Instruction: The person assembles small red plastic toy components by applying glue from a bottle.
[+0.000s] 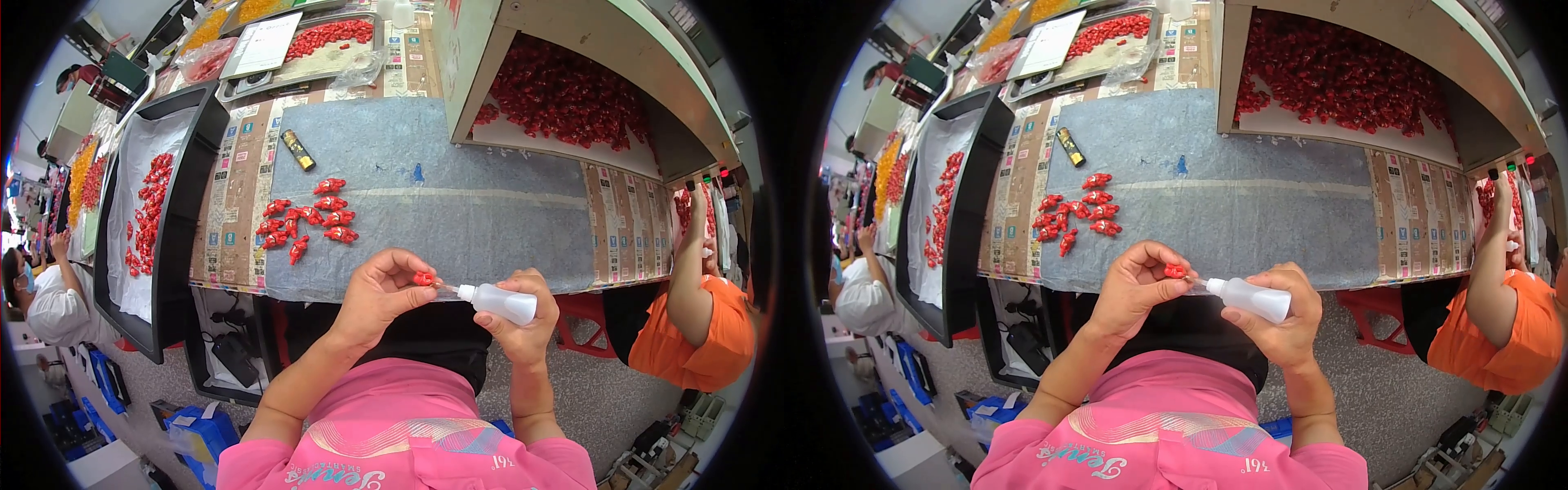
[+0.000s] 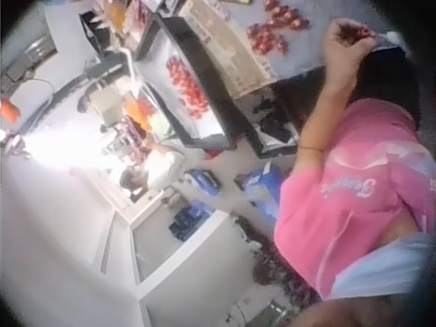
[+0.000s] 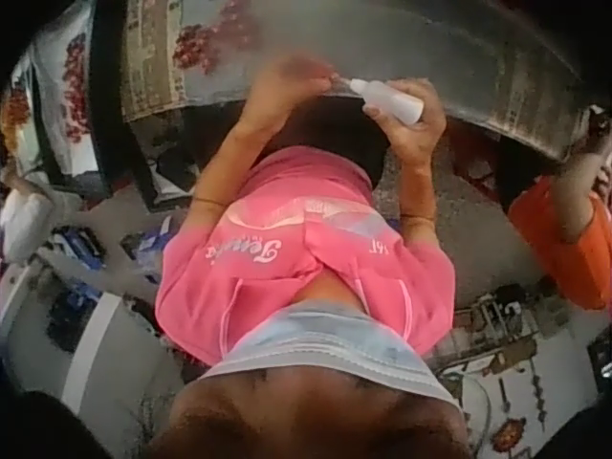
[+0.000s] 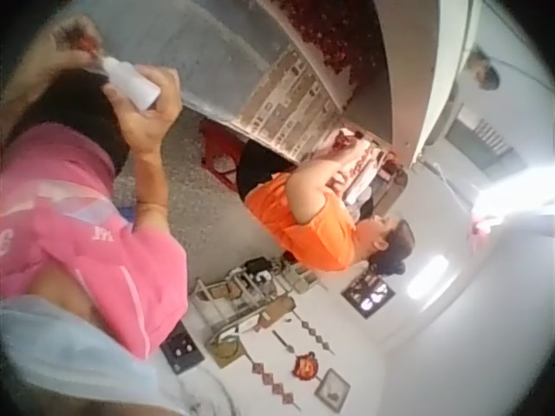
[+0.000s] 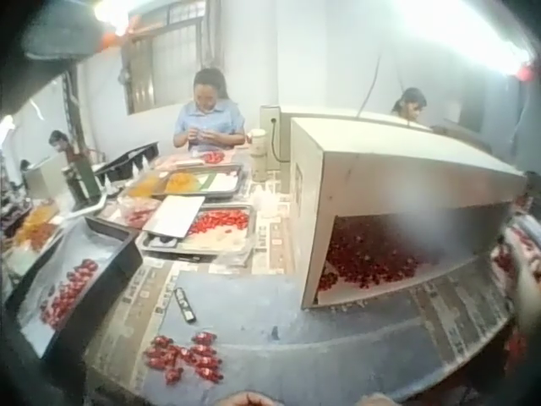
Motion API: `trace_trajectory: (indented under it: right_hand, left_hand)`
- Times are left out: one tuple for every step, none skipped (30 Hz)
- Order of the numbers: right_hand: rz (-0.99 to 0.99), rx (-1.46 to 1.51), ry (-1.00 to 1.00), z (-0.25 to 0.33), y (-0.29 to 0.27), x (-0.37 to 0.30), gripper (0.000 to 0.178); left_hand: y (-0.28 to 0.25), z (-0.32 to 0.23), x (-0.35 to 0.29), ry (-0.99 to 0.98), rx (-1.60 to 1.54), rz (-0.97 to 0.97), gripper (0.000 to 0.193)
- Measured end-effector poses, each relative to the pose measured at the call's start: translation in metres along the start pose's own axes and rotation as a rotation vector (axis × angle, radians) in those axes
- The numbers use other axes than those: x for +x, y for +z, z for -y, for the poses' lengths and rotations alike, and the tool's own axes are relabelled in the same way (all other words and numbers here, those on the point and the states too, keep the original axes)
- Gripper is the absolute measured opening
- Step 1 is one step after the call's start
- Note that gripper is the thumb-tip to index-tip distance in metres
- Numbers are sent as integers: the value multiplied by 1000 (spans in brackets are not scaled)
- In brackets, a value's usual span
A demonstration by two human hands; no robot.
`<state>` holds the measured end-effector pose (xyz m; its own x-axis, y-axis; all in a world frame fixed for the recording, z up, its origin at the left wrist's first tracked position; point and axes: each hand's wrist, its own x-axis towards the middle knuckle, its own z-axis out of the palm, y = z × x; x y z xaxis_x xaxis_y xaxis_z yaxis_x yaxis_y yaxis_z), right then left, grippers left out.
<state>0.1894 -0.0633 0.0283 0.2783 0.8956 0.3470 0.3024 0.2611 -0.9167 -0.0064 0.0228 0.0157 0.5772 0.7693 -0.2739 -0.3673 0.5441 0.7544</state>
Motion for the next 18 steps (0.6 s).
trace_trajectory:
  right_hand:
    - [9, -4, 21, -1, 0, -1, 46]
    - [8, -4, 21, -1, 0, -1, 46]
    - [1, 6, 24, -1, 0, -1, 46]
    - [-5, 18, 26, -1, 0, -1, 46]
    - [-5, 19, 27, -2, 0, -1, 46]
    - [4, 16, 21, -3, 0, -1, 46]
    - [14, 13, 15, -3, 0, -1, 47]
    - [13, 13, 15, -4, 0, -1, 47]
    - [15, 9, 12, -4, 0, -1, 47]
    - [17, 4, 9, -5, 0, -2, 47]
    - [17, 5, 9, -5, 0, -1, 47]
    - [-4, 20, 5, -3, 1, 1, 43]
    - [-24, 35, 1, -3, 2, 2, 40]
    - [-24, 36, 1, -3, 2, 1, 40]
    - [-26, 33, 2, -4, 2, 1, 40]
    - [-29, 28, 3, -4, 1, 1, 41]
    - [-30, 29, 3, -5, 2, 1, 41]
    - [-39, 26, 2, -5, 2, 1, 41]
  left_hand:
    - [0, 0, 0, -2, 0, 3, 26]
    - [0, 0, 1, -2, 1, 3, 26]
    - [0, 0, 1, -2, 0, 6, 26]
    - [0, -1, 1, 0, -1, 8, 25]
    - [0, -1, 0, -1, 0, 8, 25]
    - [0, -1, 0, -5, 0, 4, 25]
    - [1, -1, 0, -10, -1, 1, 25]
    - [1, -1, 0, -10, 0, 1, 25]
    - [1, -1, 0, -7, 6, 0, 25]
    - [1, -1, 0, -4, 11, 0, 25]
    - [0, -1, 0, -5, 12, 0, 25]
    - [0, 0, 0, 1, 10, 13, 25]
    - [-1, 0, 0, 7, 8, 26, 25]
    - [0, 0, 0, 6, 9, 25, 25]
    - [0, -1, 0, 3, 0, 21, 25]
    - [1, -1, 0, -1, -8, 18, 25]
    - [1, -1, 0, -1, -8, 18, 25]
    - [1, -2, 0, -2, -6, 21, 26]
